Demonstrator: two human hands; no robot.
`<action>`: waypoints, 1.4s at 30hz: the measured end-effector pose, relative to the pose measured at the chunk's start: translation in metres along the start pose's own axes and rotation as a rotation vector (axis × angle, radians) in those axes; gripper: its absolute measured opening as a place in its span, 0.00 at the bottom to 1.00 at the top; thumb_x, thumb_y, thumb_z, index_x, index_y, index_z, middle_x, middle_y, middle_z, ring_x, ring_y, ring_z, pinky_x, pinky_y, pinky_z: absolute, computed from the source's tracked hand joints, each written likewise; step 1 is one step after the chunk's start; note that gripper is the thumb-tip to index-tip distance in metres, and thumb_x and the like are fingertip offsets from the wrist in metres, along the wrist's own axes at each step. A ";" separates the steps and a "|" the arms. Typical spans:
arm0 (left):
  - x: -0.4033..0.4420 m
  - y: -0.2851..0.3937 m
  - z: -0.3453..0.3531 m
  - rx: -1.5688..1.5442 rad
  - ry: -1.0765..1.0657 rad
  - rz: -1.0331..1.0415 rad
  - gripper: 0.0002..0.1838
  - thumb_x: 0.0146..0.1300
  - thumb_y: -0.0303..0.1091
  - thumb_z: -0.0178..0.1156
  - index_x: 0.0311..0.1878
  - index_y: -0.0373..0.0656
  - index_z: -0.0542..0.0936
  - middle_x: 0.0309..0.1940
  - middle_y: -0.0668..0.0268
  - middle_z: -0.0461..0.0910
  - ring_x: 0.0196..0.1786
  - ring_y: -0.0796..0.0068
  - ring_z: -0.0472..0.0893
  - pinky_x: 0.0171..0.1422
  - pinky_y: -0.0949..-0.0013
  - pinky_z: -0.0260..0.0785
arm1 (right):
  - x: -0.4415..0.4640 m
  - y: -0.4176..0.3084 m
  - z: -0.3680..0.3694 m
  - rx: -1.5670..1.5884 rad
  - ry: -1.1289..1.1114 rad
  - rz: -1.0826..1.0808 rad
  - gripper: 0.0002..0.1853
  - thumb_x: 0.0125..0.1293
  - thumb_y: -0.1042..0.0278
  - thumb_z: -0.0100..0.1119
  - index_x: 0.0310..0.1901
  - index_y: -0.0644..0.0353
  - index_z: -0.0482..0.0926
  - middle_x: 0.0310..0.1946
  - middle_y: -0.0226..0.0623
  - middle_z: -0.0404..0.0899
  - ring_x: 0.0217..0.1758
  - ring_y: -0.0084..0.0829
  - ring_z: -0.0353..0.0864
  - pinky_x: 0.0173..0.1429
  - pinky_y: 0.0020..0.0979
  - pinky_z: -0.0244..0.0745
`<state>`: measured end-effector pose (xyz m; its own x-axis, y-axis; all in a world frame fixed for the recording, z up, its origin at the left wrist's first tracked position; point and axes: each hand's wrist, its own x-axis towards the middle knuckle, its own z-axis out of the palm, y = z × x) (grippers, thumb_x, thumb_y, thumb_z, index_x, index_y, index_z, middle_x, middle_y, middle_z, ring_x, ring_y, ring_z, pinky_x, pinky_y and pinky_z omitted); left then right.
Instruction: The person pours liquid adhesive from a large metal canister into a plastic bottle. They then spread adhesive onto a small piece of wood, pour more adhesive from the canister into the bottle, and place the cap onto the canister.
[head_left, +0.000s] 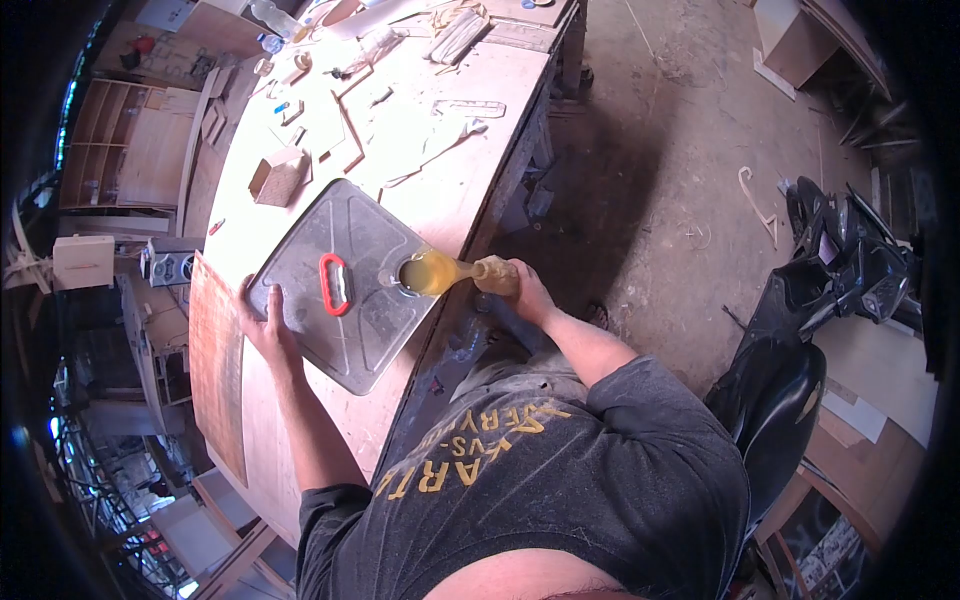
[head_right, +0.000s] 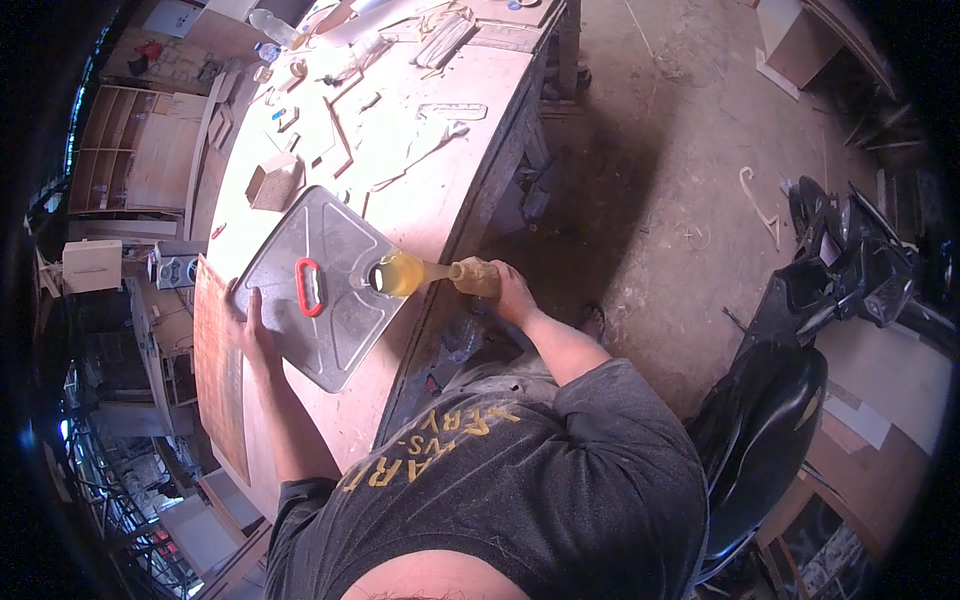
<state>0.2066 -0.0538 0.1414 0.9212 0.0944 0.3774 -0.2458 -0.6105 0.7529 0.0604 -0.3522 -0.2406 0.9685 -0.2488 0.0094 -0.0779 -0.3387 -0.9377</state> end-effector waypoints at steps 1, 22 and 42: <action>0.000 0.002 0.000 -0.006 -0.002 -0.005 0.27 0.70 0.33 0.68 0.68 0.30 0.76 0.63 0.52 0.78 0.69 0.59 0.75 0.78 0.59 0.62 | 0.000 -0.001 0.000 0.011 0.006 0.002 0.35 0.61 0.73 0.72 0.70 0.55 0.69 0.66 0.50 0.78 0.72 0.57 0.75 0.75 0.51 0.72; -0.001 0.000 0.000 0.007 -0.001 -0.006 0.26 0.70 0.32 0.67 0.68 0.32 0.76 0.62 0.53 0.78 0.67 0.62 0.75 0.75 0.61 0.65 | -0.002 0.003 0.000 -0.006 0.033 -0.023 0.36 0.58 0.73 0.72 0.69 0.54 0.69 0.65 0.52 0.78 0.71 0.59 0.75 0.73 0.53 0.72; -0.001 0.000 0.001 0.008 -0.004 0.004 0.26 0.70 0.32 0.67 0.68 0.30 0.76 0.64 0.51 0.78 0.71 0.58 0.74 0.81 0.58 0.58 | -0.004 0.004 -0.004 -0.021 0.005 0.027 0.35 0.60 0.72 0.71 0.70 0.52 0.69 0.66 0.50 0.78 0.72 0.57 0.74 0.75 0.53 0.69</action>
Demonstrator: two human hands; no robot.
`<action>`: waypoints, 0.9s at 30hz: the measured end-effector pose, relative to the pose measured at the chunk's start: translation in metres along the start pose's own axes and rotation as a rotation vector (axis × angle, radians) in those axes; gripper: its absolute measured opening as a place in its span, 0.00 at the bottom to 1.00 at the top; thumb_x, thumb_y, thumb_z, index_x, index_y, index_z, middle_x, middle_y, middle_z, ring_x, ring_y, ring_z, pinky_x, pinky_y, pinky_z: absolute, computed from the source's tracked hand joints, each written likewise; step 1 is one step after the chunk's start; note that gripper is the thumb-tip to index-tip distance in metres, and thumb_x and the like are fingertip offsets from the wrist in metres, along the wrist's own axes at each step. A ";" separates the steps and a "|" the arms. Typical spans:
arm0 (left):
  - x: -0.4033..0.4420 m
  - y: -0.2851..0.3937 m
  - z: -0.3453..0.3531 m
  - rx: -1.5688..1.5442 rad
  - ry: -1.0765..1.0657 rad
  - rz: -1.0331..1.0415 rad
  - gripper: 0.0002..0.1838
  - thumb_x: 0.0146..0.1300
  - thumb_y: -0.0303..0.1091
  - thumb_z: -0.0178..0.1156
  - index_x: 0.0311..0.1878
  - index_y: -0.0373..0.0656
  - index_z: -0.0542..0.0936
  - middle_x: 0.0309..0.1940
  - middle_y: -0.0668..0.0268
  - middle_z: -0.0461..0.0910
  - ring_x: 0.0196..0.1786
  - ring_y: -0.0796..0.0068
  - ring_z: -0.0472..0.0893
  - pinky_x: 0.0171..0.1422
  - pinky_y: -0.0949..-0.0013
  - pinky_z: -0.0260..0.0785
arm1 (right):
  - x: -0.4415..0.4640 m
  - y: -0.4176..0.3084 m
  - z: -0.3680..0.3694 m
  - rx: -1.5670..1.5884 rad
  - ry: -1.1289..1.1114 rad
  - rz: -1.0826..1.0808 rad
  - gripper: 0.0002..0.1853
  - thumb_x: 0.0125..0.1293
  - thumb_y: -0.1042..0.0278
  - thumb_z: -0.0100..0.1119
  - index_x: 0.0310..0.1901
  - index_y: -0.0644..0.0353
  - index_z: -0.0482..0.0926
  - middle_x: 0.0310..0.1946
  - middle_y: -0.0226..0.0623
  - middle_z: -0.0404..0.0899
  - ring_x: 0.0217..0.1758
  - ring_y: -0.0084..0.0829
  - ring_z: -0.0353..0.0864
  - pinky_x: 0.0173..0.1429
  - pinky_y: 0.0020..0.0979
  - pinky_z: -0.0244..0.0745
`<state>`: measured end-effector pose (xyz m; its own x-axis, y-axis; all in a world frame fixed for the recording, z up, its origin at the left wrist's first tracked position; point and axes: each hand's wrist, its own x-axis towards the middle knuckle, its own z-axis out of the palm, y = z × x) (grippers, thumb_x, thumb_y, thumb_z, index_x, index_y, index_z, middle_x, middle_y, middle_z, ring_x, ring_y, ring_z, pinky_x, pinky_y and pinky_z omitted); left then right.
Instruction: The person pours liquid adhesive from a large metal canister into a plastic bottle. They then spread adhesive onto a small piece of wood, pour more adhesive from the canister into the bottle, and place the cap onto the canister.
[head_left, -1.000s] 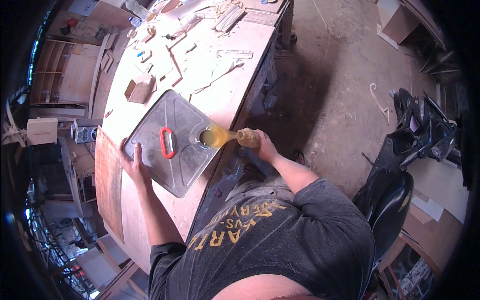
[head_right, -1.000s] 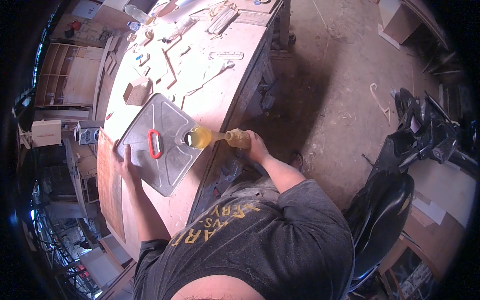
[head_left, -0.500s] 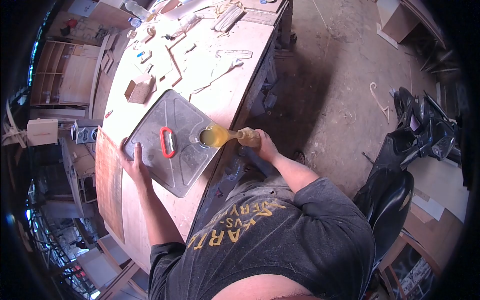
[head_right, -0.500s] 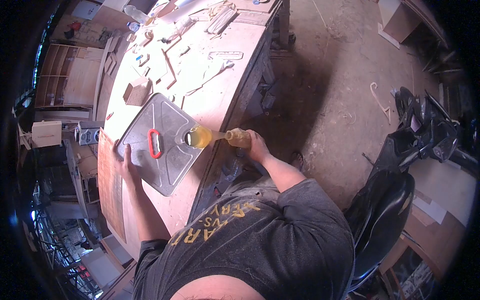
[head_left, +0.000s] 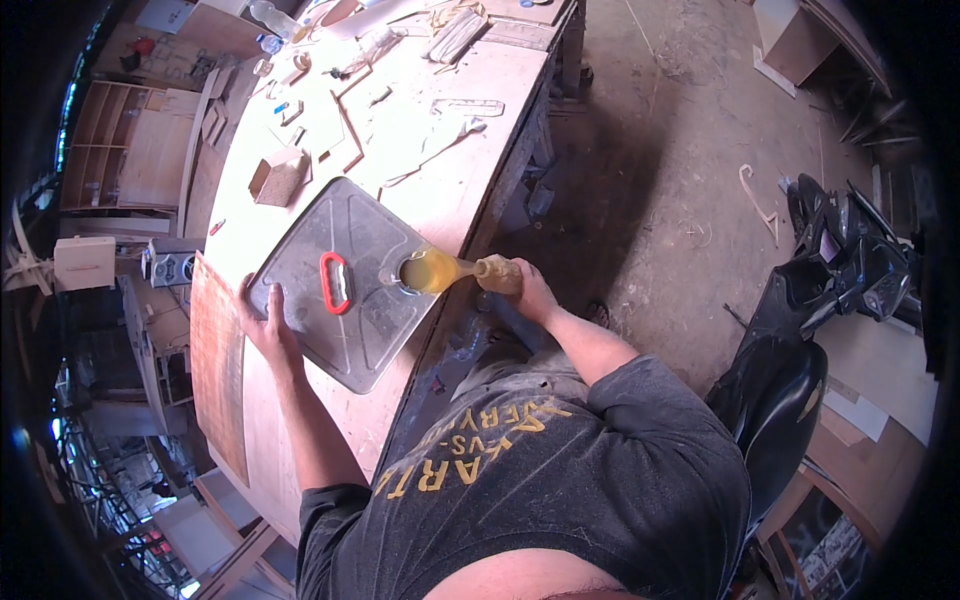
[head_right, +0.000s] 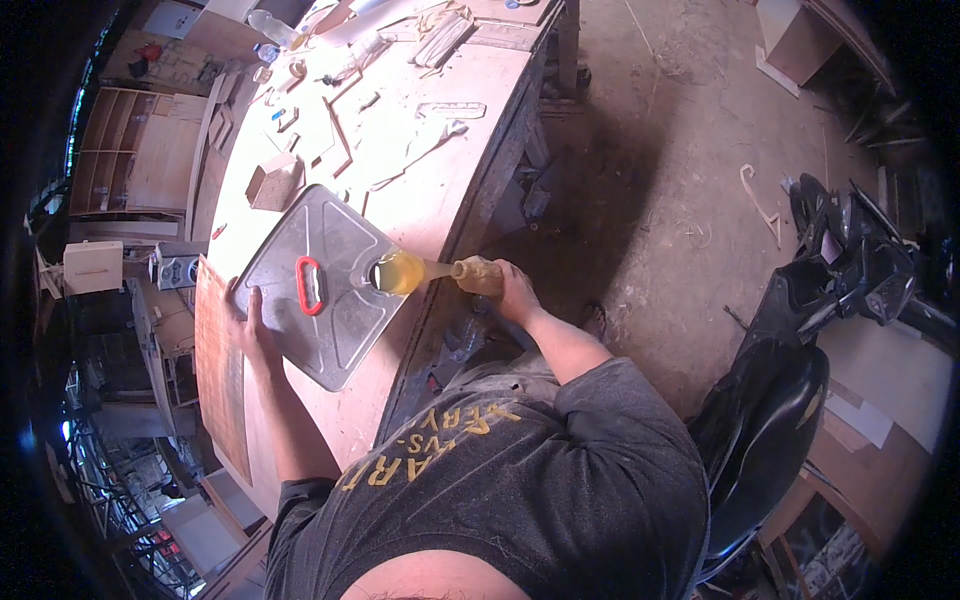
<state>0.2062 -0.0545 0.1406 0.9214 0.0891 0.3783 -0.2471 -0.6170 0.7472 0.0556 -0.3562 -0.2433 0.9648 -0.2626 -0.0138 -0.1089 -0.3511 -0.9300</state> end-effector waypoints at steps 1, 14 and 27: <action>0.000 0.000 0.000 -0.003 0.001 0.004 0.26 0.70 0.32 0.67 0.68 0.30 0.76 0.64 0.51 0.78 0.71 0.58 0.74 0.81 0.58 0.58 | 0.000 0.001 0.000 0.002 -0.003 0.002 0.35 0.60 0.72 0.71 0.70 0.52 0.69 0.66 0.50 0.78 0.72 0.57 0.74 0.75 0.53 0.69; -0.001 0.002 0.002 -0.015 -0.006 0.001 0.26 0.70 0.32 0.67 0.68 0.31 0.76 0.63 0.52 0.78 0.69 0.60 0.75 0.79 0.59 0.60 | -0.003 0.007 -0.001 -0.033 -0.001 0.015 0.37 0.61 0.72 0.74 0.71 0.55 0.69 0.66 0.50 0.77 0.72 0.58 0.74 0.75 0.50 0.72; -0.003 0.006 0.001 0.003 0.004 0.007 0.26 0.70 0.32 0.68 0.67 0.30 0.76 0.63 0.52 0.78 0.68 0.60 0.75 0.78 0.60 0.61 | -0.003 0.007 0.001 -0.024 0.010 0.034 0.34 0.62 0.74 0.72 0.69 0.55 0.70 0.65 0.50 0.78 0.71 0.57 0.74 0.74 0.50 0.72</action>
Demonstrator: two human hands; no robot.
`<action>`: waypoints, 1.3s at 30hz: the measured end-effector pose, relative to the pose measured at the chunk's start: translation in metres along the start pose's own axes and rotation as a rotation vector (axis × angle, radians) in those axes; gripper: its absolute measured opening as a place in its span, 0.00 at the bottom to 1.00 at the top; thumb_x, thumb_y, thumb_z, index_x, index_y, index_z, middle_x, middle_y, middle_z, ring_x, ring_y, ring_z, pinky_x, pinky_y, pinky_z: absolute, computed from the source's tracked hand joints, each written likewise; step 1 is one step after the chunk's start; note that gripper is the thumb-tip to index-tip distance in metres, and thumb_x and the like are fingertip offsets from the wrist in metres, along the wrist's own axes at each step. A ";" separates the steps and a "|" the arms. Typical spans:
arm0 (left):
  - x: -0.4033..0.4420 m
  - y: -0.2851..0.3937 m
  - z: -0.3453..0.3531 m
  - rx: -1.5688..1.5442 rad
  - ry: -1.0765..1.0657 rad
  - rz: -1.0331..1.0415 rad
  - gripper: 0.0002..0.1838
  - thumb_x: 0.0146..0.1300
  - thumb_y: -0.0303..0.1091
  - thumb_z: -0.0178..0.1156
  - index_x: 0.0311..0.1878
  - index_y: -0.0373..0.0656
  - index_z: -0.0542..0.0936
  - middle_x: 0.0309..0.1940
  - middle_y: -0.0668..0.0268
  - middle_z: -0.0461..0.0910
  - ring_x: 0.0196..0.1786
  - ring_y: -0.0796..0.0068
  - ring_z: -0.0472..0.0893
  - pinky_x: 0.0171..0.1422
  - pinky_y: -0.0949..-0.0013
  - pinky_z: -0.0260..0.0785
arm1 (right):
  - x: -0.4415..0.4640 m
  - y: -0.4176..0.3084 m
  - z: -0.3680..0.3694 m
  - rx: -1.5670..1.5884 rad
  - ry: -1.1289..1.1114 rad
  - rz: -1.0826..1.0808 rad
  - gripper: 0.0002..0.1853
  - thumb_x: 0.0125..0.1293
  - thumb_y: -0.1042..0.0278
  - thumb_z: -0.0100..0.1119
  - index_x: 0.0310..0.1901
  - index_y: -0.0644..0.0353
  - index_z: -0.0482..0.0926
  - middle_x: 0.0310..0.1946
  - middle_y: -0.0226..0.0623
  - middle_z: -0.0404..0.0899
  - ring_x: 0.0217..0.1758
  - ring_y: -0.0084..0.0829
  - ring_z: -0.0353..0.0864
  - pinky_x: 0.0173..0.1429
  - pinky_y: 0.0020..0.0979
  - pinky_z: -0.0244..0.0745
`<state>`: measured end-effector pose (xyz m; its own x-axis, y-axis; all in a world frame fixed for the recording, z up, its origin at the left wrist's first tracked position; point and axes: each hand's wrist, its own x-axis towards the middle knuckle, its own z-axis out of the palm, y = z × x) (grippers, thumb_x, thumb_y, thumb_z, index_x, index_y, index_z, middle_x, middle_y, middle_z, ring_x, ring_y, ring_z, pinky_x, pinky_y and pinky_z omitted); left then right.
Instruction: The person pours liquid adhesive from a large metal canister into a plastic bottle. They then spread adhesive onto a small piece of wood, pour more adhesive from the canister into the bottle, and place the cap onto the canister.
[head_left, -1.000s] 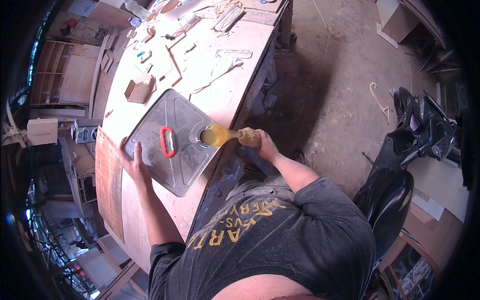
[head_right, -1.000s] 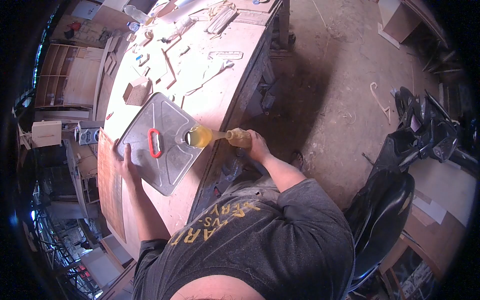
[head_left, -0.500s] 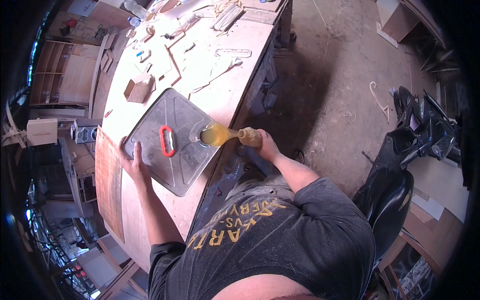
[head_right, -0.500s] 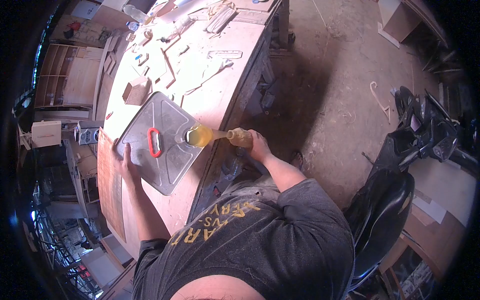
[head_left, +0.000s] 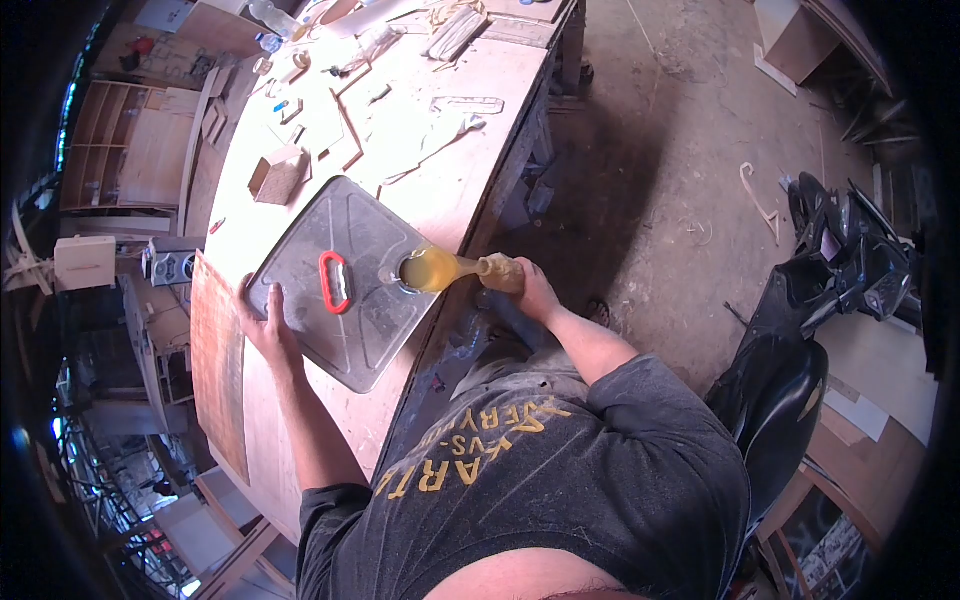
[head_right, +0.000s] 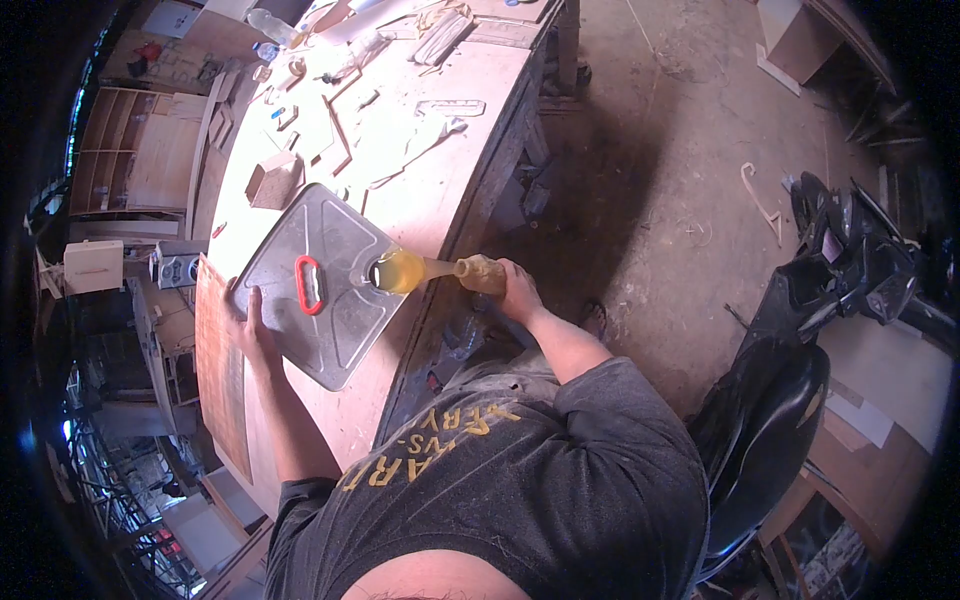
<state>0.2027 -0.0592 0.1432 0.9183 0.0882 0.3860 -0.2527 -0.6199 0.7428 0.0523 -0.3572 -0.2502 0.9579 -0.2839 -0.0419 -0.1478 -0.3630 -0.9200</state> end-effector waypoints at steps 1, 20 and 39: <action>0.000 0.000 0.000 0.000 0.000 -0.001 0.26 0.70 0.31 0.68 0.68 0.30 0.76 0.63 0.52 0.78 0.68 0.60 0.75 0.78 0.60 0.61 | 0.000 0.001 0.000 0.000 0.003 0.000 0.34 0.62 0.74 0.71 0.69 0.54 0.70 0.65 0.50 0.78 0.71 0.58 0.75 0.74 0.50 0.72; -0.003 0.006 0.001 -0.012 0.007 -0.032 0.25 0.70 0.30 0.68 0.68 0.33 0.76 0.62 0.55 0.78 0.63 0.65 0.78 0.68 0.64 0.72 | 0.001 0.002 0.003 0.023 0.005 -0.015 0.34 0.60 0.75 0.71 0.69 0.53 0.70 0.65 0.50 0.78 0.71 0.58 0.74 0.74 0.50 0.72; -0.004 0.006 0.000 -0.010 0.002 -0.028 0.25 0.71 0.31 0.67 0.68 0.33 0.76 0.62 0.55 0.78 0.63 0.65 0.78 0.68 0.64 0.72 | 0.002 0.004 0.006 0.028 0.019 -0.046 0.34 0.60 0.75 0.70 0.68 0.54 0.70 0.64 0.52 0.78 0.70 0.60 0.74 0.74 0.52 0.72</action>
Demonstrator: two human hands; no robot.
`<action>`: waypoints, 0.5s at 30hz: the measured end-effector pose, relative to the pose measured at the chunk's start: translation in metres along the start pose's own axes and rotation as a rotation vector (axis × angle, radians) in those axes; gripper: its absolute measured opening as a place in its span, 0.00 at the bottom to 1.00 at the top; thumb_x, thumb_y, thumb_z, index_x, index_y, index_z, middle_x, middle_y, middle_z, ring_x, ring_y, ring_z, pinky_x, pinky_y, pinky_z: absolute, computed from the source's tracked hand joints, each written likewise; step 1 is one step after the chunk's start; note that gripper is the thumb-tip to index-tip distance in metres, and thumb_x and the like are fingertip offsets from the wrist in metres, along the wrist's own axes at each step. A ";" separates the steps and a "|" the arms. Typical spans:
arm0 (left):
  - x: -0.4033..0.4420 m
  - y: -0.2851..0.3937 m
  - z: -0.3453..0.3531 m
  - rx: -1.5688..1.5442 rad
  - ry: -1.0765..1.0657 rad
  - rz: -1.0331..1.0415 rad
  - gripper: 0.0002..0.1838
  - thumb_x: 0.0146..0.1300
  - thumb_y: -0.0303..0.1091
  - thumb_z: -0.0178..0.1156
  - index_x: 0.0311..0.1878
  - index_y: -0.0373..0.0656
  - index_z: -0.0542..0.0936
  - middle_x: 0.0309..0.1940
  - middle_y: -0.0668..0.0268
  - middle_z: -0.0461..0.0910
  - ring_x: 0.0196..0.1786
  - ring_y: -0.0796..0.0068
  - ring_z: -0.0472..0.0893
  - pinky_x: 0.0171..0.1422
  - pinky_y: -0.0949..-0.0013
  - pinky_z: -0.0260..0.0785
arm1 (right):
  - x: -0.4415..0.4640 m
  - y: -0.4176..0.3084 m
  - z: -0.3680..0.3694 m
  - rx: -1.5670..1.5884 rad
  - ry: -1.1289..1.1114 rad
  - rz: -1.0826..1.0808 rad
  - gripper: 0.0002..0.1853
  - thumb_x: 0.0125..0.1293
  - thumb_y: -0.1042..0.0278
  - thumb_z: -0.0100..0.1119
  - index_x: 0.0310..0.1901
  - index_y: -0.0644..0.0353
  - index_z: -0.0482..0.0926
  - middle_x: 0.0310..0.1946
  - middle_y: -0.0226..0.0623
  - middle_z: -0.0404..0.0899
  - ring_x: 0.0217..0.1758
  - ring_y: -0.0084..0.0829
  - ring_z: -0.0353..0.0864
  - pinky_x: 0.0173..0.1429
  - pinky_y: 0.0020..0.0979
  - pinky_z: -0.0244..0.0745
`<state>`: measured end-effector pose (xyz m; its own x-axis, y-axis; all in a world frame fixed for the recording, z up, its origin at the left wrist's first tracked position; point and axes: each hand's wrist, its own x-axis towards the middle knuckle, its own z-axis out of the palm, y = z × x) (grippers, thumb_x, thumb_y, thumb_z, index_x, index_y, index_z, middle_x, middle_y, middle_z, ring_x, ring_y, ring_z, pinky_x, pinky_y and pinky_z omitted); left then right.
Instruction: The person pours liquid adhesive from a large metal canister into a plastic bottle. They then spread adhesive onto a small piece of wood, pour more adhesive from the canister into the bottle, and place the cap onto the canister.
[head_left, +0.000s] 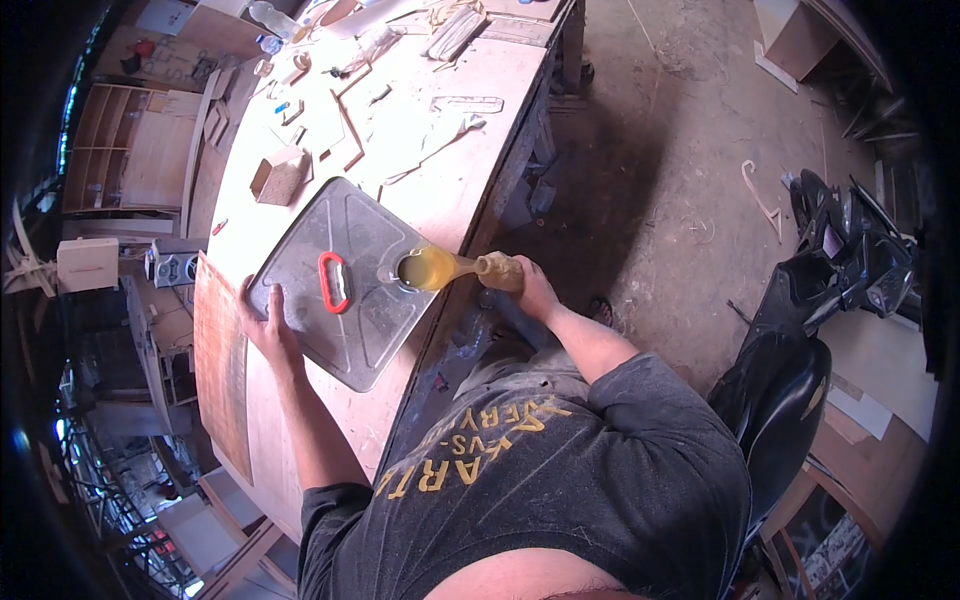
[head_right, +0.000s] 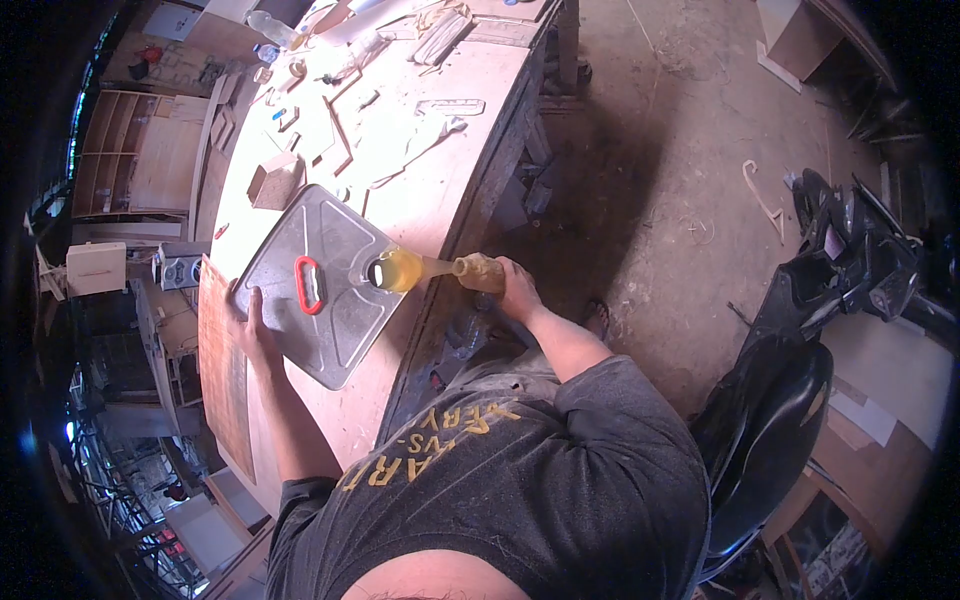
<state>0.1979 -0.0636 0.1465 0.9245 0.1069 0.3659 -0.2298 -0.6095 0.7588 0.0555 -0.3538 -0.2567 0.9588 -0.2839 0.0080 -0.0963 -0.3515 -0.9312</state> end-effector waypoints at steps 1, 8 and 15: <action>0.000 0.000 0.000 -0.002 0.001 -0.005 0.25 0.71 0.31 0.67 0.68 0.33 0.76 0.62 0.55 0.78 0.63 0.65 0.78 0.68 0.64 0.72 | 0.000 -0.001 0.000 0.000 0.000 0.000 0.34 0.60 0.75 0.70 0.68 0.54 0.70 0.64 0.52 0.78 0.70 0.60 0.75 0.73 0.52 0.72; 0.002 -0.004 -0.002 0.037 -0.002 0.021 0.26 0.71 0.32 0.68 0.68 0.33 0.76 0.62 0.55 0.78 0.64 0.65 0.78 0.69 0.64 0.72 | 0.001 -0.001 -0.001 -0.032 -0.017 0.012 0.36 0.61 0.66 0.73 0.70 0.53 0.69 0.65 0.52 0.79 0.72 0.58 0.75 0.74 0.54 0.70; 0.001 -0.001 -0.001 0.009 -0.001 0.000 0.25 0.71 0.32 0.68 0.68 0.33 0.76 0.62 0.55 0.78 0.64 0.65 0.78 0.69 0.63 0.72 | 0.001 -0.006 -0.003 -0.008 -0.008 0.009 0.34 0.60 0.74 0.71 0.68 0.53 0.70 0.64 0.51 0.78 0.70 0.60 0.74 0.73 0.52 0.72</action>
<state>0.1986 -0.0621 0.1461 0.9248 0.1068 0.3653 -0.2265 -0.6168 0.7538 0.0559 -0.3547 -0.2499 0.9598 -0.2805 -0.0036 -0.1076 -0.3562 -0.9282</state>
